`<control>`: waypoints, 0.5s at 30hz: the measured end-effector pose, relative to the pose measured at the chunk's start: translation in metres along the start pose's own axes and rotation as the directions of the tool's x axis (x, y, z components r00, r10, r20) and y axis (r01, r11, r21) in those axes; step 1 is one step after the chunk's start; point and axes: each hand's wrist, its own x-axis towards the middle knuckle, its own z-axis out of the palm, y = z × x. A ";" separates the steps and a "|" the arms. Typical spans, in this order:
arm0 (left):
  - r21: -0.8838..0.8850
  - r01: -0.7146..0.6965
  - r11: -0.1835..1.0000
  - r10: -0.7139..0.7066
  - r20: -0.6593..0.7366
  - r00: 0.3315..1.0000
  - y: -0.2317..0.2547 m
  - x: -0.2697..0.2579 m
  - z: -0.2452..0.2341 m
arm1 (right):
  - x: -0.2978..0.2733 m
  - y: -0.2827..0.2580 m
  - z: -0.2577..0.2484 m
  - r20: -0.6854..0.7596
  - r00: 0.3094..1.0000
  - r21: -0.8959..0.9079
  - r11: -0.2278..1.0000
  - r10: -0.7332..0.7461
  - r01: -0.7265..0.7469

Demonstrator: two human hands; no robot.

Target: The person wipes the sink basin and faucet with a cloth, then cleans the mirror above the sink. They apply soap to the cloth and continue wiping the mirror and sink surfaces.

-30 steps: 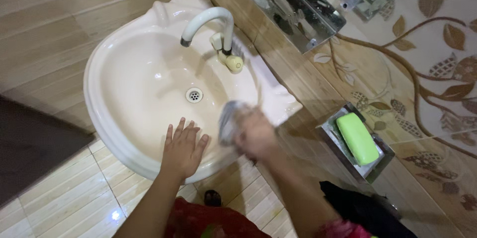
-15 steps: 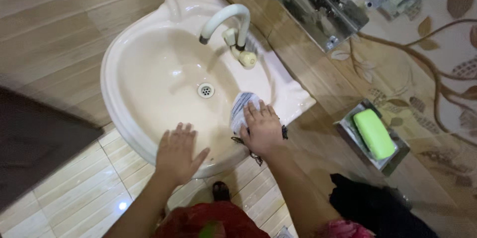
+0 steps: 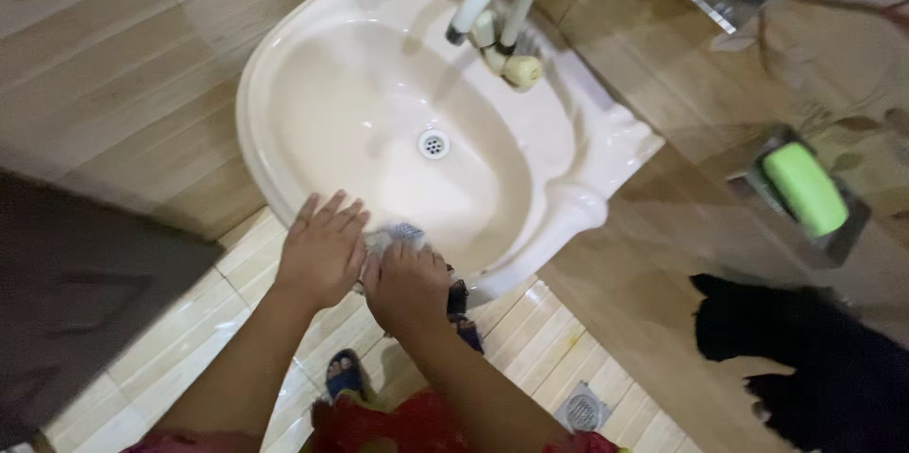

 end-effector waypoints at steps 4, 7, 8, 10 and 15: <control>0.052 -0.104 0.993 0.110 -0.142 0.984 -0.026 0.011 0.000 | 0.013 -0.028 0.021 -0.076 0.995 -0.075 0.994 0.071 -0.077; -0.010 -0.111 0.994 0.109 -0.099 0.989 -0.030 0.008 -0.004 | 0.008 -0.012 0.017 0.372 0.904 -0.081 0.978 0.209 -0.193; -0.021 -0.109 0.994 0.107 -0.098 0.989 -0.028 0.008 -0.006 | 0.002 0.001 0.010 0.424 0.875 -0.105 0.972 0.233 -0.208; -0.039 -0.105 0.994 0.102 -0.092 0.991 -0.024 0.007 -0.012 | -0.015 0.044 -0.016 0.401 0.894 -0.070 0.979 0.202 -0.190; -0.067 -0.070 0.995 0.065 -0.065 0.996 -0.019 0.009 -0.023 | -0.006 0.156 -0.068 -0.023 0.966 -0.181 0.951 -0.259 0.250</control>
